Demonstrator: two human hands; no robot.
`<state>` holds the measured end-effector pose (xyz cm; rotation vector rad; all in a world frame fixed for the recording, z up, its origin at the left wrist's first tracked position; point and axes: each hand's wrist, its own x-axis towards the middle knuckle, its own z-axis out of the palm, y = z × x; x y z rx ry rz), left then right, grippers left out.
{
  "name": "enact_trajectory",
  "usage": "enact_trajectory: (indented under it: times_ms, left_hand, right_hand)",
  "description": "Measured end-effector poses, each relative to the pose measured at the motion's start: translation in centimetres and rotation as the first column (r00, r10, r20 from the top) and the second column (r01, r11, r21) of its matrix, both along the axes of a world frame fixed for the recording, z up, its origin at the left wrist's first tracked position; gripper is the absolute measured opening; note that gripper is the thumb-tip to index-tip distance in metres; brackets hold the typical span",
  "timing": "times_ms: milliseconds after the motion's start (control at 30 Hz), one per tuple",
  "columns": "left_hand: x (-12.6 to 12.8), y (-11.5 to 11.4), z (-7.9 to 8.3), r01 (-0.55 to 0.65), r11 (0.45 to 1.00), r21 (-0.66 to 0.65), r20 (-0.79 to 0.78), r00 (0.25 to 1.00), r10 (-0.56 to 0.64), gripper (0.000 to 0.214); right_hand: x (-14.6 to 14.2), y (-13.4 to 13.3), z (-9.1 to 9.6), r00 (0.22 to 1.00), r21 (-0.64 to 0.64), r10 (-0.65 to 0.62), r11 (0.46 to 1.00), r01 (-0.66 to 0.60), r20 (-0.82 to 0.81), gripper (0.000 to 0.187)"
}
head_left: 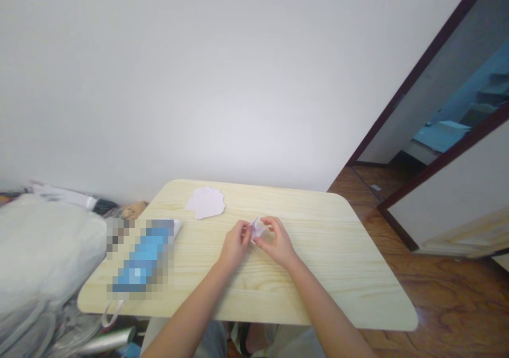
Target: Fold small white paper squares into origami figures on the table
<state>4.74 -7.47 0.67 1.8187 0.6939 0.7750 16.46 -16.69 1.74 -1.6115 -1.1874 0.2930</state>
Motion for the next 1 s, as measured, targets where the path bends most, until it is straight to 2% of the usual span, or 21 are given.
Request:
enact_trajectory:
  times_ms: [100, 233, 367, 467, 633, 700, 833, 900, 1000]
  left_hand:
    - [0.0, 0.1, -0.1, 0.016, 1.000, 0.018, 0.018, 1.000, -0.017, 0.013]
    - [0.0, 0.3, -0.3, -0.053, 0.998, 0.028, 0.016, 0.999, 0.052, 0.018]
    - [0.0, 0.1, -0.1, 0.023, 1.000, 0.012, 0.009, 1.000, -0.023, 0.019]
    - [0.0, -0.3, 0.0, 0.097, 0.995, 0.008, 0.040, 0.994, -0.097, 0.018]
    - [0.1, -0.2, -0.1, 0.055, 0.998, -0.025, 0.070, 0.996, -0.054, 0.012]
    - [0.1, -0.1, -0.2, 0.039, 0.998, -0.039, 0.061, 0.997, -0.037, 0.013]
    - [0.2, -0.2, -0.1, 0.080, 0.995, -0.053, 0.069, 0.995, -0.076, 0.014]
    - [0.2, -0.2, -0.2, 0.078, 0.995, -0.063, 0.076, 0.994, -0.074, 0.013]
    - [0.2, 0.0, -0.4, 0.043, 0.994, -0.097, 0.084, 0.996, -0.035, 0.013]
  right_hand:
    - [0.0, 0.3, -0.4, 0.998, -0.053, -0.059, 0.997, 0.057, -0.021, 0.026]
    - [0.7, 0.3, -0.7, 0.988, -0.097, -0.111, 0.990, 0.101, -0.109, 0.016]
    - [0.3, 0.0, -0.2, 0.992, -0.062, -0.032, 0.998, 0.025, -0.118, 0.026]
    - [-0.3, 0.1, -0.2, 0.992, -0.076, -0.040, 0.997, 0.031, -0.122, 0.037]
    - [-0.1, 0.4, -0.8, 0.991, -0.116, -0.053, 0.993, 0.038, -0.125, 0.035]
    - [0.2, 0.3, -0.9, 0.995, -0.098, -0.069, 0.993, 0.062, -0.071, 0.029]
    - [0.9, 0.3, -0.9, 0.994, -0.088, -0.106, 0.990, 0.107, 0.009, 0.011]
    - [1.4, 0.4, -1.2, 0.989, -0.115, -0.122, 0.987, 0.112, -0.079, 0.012]
    - [2.4, 0.7, -1.9, 0.934, -0.126, -0.106, 0.990, 0.067, -0.340, 0.021]
